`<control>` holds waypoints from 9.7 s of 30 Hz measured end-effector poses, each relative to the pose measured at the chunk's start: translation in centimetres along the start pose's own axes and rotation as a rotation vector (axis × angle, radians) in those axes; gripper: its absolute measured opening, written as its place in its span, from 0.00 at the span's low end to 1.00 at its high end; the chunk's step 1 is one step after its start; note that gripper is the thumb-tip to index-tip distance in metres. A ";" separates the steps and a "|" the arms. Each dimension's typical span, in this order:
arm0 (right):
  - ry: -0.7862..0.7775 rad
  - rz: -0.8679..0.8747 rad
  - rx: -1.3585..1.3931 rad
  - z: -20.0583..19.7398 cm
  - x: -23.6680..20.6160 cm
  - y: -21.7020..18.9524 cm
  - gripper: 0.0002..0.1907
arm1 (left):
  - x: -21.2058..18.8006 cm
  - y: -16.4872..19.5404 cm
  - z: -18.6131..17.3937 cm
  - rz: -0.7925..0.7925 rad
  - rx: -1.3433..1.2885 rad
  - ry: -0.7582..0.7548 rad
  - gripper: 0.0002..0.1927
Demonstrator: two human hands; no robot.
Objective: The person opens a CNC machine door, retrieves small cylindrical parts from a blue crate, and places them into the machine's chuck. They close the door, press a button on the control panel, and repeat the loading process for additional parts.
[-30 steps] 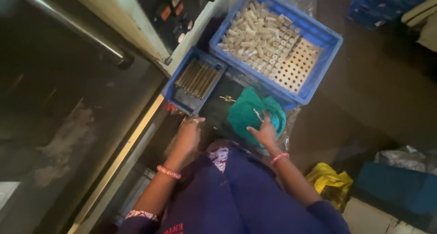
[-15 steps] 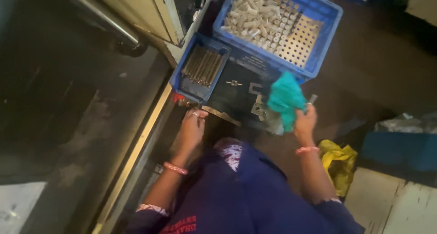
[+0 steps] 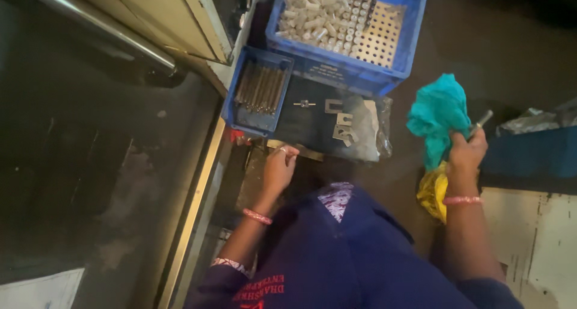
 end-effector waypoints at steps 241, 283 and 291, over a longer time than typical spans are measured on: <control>-0.964 -0.428 -0.138 19.4 -8.7 -7.5 0.19 | 7.5 10.1 11.8 0.023 -0.754 0.002 0.17; -1.017 -0.429 -0.146 17.7 -9.0 -8.0 0.11 | 8.3 8.8 12.3 -0.083 -0.773 -0.210 0.20; -0.994 -0.355 -0.184 18.6 -9.0 -8.2 0.13 | 7.9 8.2 13.0 -0.050 -0.858 -0.190 0.25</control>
Point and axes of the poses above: each hand's wrist, its own x-axis towards the middle knuckle, its own z-axis out of the palm, y = z × x, the point moved 5 cm from there along x, towards the middle knuckle, and after that the axes turned 5 degrees about y, right-handed, at the moved point
